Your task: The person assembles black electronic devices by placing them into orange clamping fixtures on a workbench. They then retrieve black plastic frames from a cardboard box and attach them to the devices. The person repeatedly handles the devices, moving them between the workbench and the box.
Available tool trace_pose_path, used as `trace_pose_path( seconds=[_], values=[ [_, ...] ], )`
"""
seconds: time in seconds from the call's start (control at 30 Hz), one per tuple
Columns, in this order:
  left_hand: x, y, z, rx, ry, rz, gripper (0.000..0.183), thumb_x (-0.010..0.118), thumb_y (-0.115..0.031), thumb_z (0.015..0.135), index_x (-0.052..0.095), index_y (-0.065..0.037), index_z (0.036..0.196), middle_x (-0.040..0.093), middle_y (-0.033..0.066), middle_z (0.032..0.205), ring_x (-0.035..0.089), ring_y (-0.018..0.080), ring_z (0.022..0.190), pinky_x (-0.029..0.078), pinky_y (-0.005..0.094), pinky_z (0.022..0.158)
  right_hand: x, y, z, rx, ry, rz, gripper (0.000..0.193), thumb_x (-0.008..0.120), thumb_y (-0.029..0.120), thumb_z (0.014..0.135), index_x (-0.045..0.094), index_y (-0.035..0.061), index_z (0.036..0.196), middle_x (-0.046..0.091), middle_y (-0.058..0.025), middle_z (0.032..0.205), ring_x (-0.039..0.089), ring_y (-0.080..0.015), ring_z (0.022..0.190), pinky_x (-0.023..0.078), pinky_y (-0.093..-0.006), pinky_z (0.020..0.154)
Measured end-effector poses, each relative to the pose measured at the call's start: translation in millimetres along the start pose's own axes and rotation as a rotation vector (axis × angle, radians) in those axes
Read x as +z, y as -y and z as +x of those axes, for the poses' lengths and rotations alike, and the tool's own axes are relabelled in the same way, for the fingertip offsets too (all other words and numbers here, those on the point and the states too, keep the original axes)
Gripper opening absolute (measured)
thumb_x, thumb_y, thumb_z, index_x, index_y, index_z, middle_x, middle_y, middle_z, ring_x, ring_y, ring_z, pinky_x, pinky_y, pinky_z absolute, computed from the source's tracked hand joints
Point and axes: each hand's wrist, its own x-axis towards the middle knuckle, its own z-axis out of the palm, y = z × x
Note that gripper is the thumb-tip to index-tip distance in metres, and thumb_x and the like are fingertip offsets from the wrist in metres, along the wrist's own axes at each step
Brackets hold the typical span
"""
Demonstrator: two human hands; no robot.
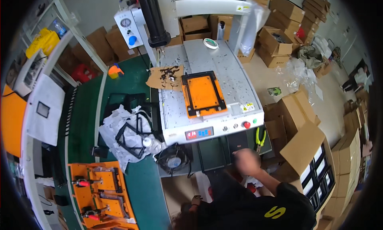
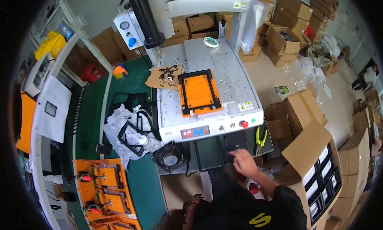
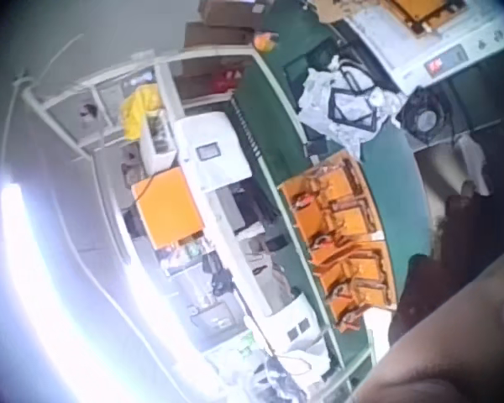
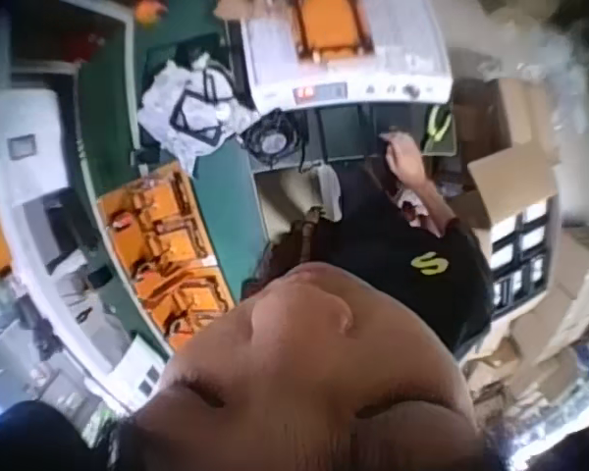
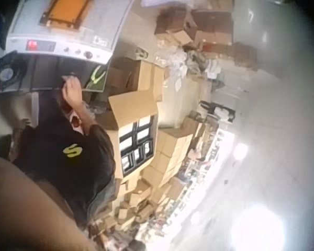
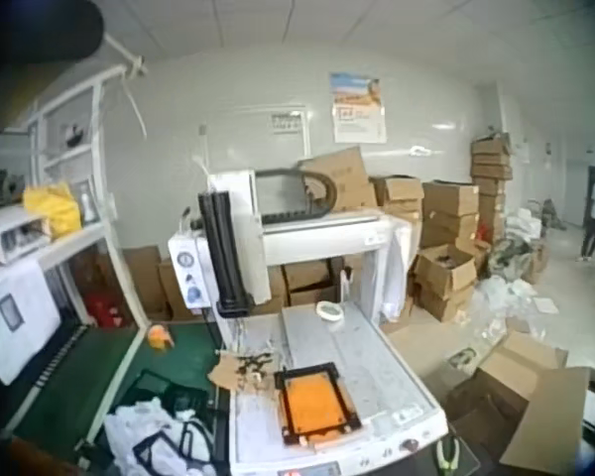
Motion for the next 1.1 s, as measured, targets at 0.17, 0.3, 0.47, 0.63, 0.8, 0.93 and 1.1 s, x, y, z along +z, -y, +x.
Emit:
trace_pose_path(
  seconds=[0.17,0.3,0.47,0.63,0.8,0.93,1.1],
  values=[
    [52.9,-53.7,70.1,-0.034,-0.141,-0.057,0.05,0.043,-0.04,0.096,0.046,-0.002,0.129,0.058,0.0149,0.117,0.057,0.0266,0.108,0.047,0.0389,0.091,19.2,9.8,35.0,-0.098,0.196,0.109,0.04,0.06,0.005,0.072,0.056,0.0041,0.112,0.056,-0.0139,0.107,0.054,-0.0306,0.1,0.044,-0.0388,0.088],
    [86.8,-49.4,130.3,-0.033,-0.214,-0.095,0.05,0.043,-0.04,0.096,0.047,-0.001,0.128,0.059,0.0145,0.117,0.057,0.0262,0.108,0.047,0.0384,0.091,38.5,9.8,51.4,-0.199,0.118,0.193,0.042,0.062,0.0,0.07,0.056,0.0039,0.111,0.057,-0.0131,0.107,0.057,-0.0289,0.097,0.047,-0.0387,0.084],
    [98.6,-40.3,175.5,-0.01,-0.226,-0.115,0.05,0.044,-0.039,0.096,0.048,-0.001,0.127,0.059,0.0139,0.116,0.057,0.0258,0.108,0.047,0.0378,0.091,51.1,5.6,48.6,-0.179,0.072,0.135,0.041,0.061,-0.006,0.067,0.057,0.0028,0.108,0.058,-0.0132,0.102,0.059,-0.0286,0.09,0.049,-0.0376,0.078],
    [74.0,-19.4,162.3,0.006,-0.189,-0.077,0.049,0.045,-0.039,0.095,0.049,-0.001,0.126,0.06,0.0134,0.115,0.057,0.0253,0.108,0.047,0.0371,0.091,65.8,8.8,38.5,-0.04,0.098,0.138,0.04,0.06,-0.008,0.069,0.057,0.0022,0.107,0.058,-0.0145,0.102,0.059,-0.0301,0.09,0.048,-0.0382,0.077],
    [24.3,5.9,101.3,0.015,-0.113,-0.022,0.049,0.045,-0.039,0.095,0.05,-0.001,0.125,0.061,0.0128,0.114,0.057,0.0249,0.109,0.046,0.0365,0.091,69.2,28.8,35.0,-0.073,0.079,0.207,0.041,0.06,-0.008,0.069,0.056,0.0018,0.109,0.057,-0.0154,0.102,0.058,-0.0316,0.09,0.048,-0.0393,0.077],
    [-8.6,14.8,76.2,0.02,-0.056,0.08,0.049,0.046,-0.039,0.095,0.051,-0.001,0.124,0.061,0.0124,0.114,0.057,0.0245,0.109,0.046,0.036,0.09,67.3,32.6,39.9,-0.045,0.1,0.238,0.038,0.059,-0.006,0.07,0.059,0.0026,0.107,0.056,-0.0154,0.102,0.057,-0.0315,0.095,0.047,-0.0401,0.08],
    [-9.6,15.5,85.9,0.057,0.009,0.224,0.048,0.047,-0.039,0.094,0.052,0.0,0.123,0.062,0.0118,0.113,0.057,0.0241,0.109,0.046,0.0353,0.09,71.1,16.8,29.5,-0.077,0.057,0.174,0.038,0.061,-0.002,0.072,0.06,0.006,0.11,0.055,-0.0099,0.108,0.054,-0.0284,0.104,0.043,-0.0399,0.087]
  ],
)
